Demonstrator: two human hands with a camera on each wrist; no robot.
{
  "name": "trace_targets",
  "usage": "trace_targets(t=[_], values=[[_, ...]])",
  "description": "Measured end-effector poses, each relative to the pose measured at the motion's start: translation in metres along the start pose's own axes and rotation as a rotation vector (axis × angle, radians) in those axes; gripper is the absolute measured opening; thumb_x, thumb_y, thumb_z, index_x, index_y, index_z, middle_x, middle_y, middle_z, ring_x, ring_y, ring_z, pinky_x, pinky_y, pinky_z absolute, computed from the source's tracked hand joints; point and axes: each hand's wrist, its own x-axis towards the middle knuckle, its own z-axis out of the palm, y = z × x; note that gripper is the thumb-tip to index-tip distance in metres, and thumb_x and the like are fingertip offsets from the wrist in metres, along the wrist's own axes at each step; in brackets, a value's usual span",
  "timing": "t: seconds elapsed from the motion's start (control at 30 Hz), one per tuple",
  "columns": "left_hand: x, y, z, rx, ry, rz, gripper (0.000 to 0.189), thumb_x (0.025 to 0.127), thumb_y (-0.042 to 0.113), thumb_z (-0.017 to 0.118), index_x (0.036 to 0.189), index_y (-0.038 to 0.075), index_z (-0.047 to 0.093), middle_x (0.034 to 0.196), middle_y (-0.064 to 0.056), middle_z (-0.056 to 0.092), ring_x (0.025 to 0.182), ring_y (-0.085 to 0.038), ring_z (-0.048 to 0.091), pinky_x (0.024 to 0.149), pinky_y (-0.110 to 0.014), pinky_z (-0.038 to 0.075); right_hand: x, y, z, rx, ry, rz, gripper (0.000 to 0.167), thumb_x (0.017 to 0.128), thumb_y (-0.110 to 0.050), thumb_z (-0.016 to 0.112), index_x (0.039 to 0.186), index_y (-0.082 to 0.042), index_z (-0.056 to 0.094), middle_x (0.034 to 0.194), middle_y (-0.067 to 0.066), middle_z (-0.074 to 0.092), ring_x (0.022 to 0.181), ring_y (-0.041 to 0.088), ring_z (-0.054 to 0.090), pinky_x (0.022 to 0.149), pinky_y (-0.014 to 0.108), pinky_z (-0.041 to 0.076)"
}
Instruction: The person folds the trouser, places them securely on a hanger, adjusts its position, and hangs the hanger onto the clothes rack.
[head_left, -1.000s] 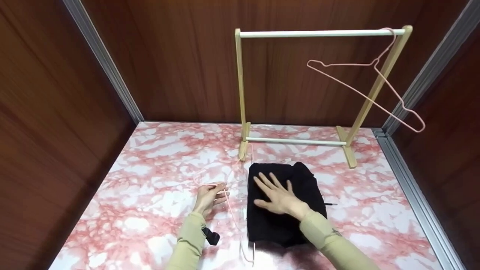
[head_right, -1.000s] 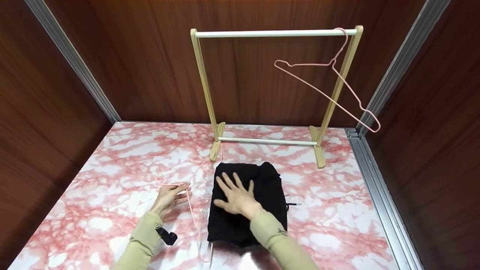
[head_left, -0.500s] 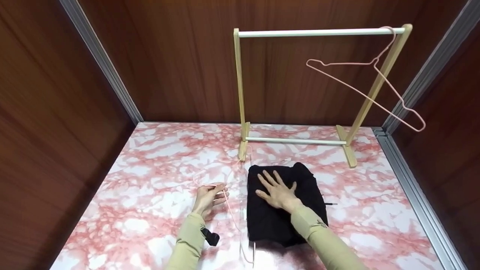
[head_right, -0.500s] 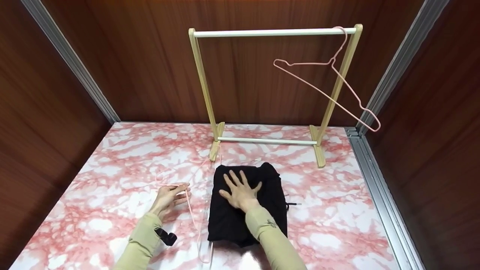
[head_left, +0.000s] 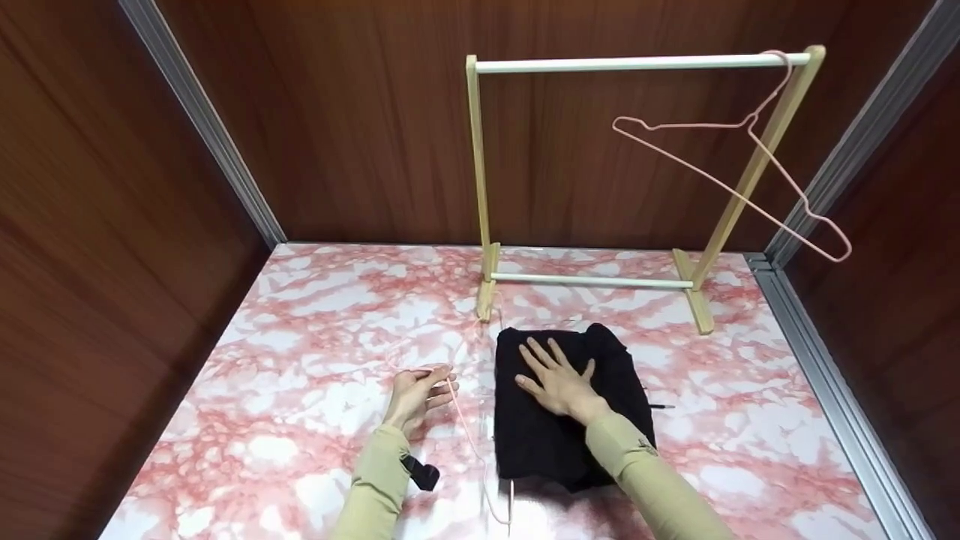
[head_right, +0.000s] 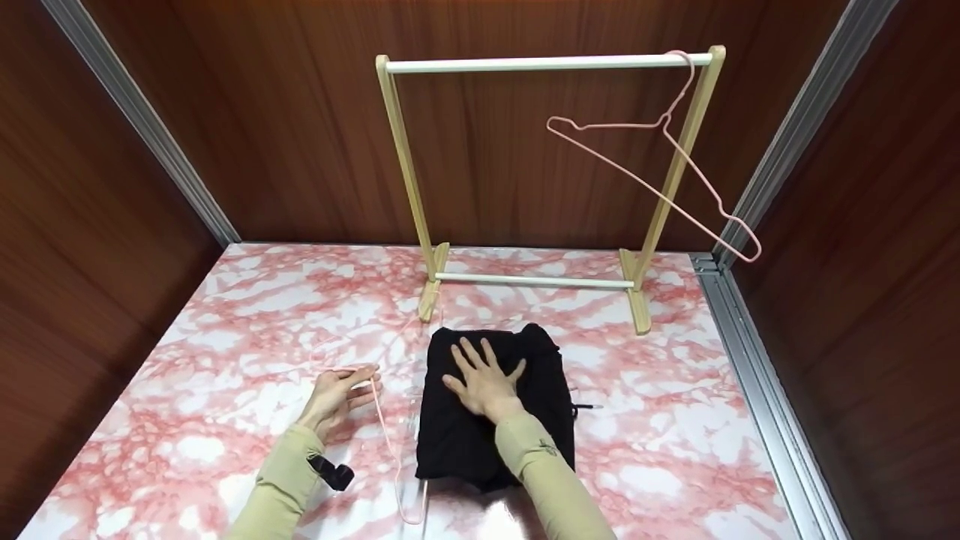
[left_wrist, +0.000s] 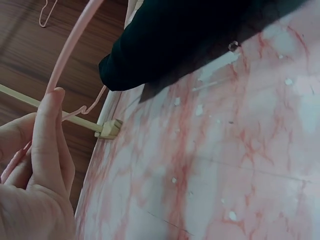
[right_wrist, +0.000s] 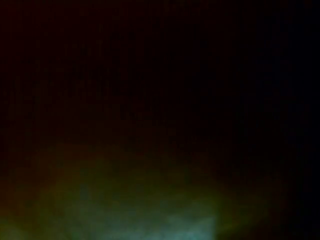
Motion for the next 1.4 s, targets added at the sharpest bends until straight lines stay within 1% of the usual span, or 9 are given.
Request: trace_targets(t=[0.4,0.67,0.83,0.97,1.07,1.13,1.2,1.3,1.4], values=[[-0.007,0.027,0.027,-0.032,-0.046,0.085,0.021,0.094,-0.001,0.065,0.105,-0.018,0.061,0.075,-0.008,0.073,0.063,-0.013,0.072,0.064,-0.025,0.062,-0.008,0.003,-0.018,0.027,0.128,-0.065,0.064,0.105,-0.052,0.039,0.159,-0.019,0.031,0.169,0.001,0.024,0.159,0.033,0.011,0.118,0.077,-0.001],[-0.014,0.048,0.045,-0.071,-0.068,0.103,0.01,0.092,-0.005,0.065,0.096,-0.014,0.064,0.075,-0.011,0.074,0.067,-0.019,0.075,0.07,-0.031,0.063,-0.013,0.007,-0.03,0.117,0.167,-0.086,0.063,0.106,-0.047,0.041,0.158,-0.011,0.032,0.168,0.006,0.025,0.158,0.036,0.008,0.119,0.074,-0.002],[-0.016,0.056,0.058,-0.074,-0.083,0.129,0.01,0.092,-0.006,0.065,0.094,-0.015,0.065,0.074,-0.009,0.073,0.065,-0.015,0.074,0.071,-0.03,0.063,-0.016,0.01,-0.038,0.196,0.179,-0.084,0.062,0.106,-0.043,0.043,0.156,-0.008,0.035,0.167,0.01,0.027,0.158,0.037,0.008,0.118,0.075,-0.003],[-0.019,0.065,0.074,-0.067,-0.096,0.171,0.016,0.093,-0.007,0.063,0.101,-0.02,0.064,0.072,-0.007,0.072,0.064,-0.013,0.073,0.066,-0.026,0.063,-0.022,0.008,-0.045,0.26,0.275,-0.105,0.054,0.105,-0.033,0.049,0.149,-0.002,0.046,0.161,0.015,0.038,0.156,0.041,0.015,0.12,0.074,0.0],[-0.022,0.072,0.086,-0.06,-0.104,0.197,0.023,0.093,-0.007,0.062,0.108,-0.025,0.059,0.073,-0.007,0.073,0.064,-0.013,0.073,0.066,-0.026,0.062,-0.026,0.001,-0.053,0.328,0.421,-0.172,0.041,0.101,-0.02,0.057,0.135,0.003,0.059,0.15,0.02,0.052,0.151,0.046,0.029,0.122,0.07,0.01],[-0.022,0.077,0.094,-0.052,-0.104,0.21,0.025,0.093,-0.007,0.063,0.109,-0.026,0.059,0.073,-0.006,0.072,0.064,-0.013,0.072,0.066,-0.025,0.062,-0.029,-0.006,-0.061,0.376,0.524,-0.241,0.03,0.096,-0.012,0.063,0.12,0.004,0.069,0.136,0.02,0.064,0.143,0.045,0.042,0.121,0.064,0.023],[-0.023,0.081,0.1,-0.032,-0.101,0.221,0.026,0.093,-0.006,0.064,0.109,-0.026,0.06,0.072,-0.006,0.072,0.064,-0.013,0.072,0.066,-0.025,0.062,-0.033,-0.015,-0.069,0.423,0.585,-0.303,0.019,0.091,-0.007,0.067,0.106,0.002,0.075,0.12,0.017,0.072,0.129,0.04,0.057,0.115,0.054,0.038],[-0.023,0.089,0.11,0.031,-0.093,0.244,0.027,0.093,-0.002,0.066,0.109,-0.023,0.063,0.071,-0.006,0.073,0.063,-0.011,0.073,0.065,-0.024,0.062,-0.041,-0.029,-0.084,0.482,0.578,-0.342,0.01,0.089,-0.008,0.07,0.093,-0.004,0.078,0.099,0.007,0.077,0.104,0.025,0.069,0.099,0.037,0.051],[-0.022,0.096,0.118,0.102,-0.091,0.278,0.028,0.093,0.002,0.068,0.108,-0.021,0.065,0.074,-0.01,0.075,0.063,-0.01,0.073,0.066,-0.024,0.062,-0.047,-0.042,-0.098,0.552,0.479,-0.331,0.012,0.092,-0.014,0.071,0.094,-0.006,0.079,0.089,0.004,0.077,0.086,0.01,0.068,0.081,0.023,0.052]])
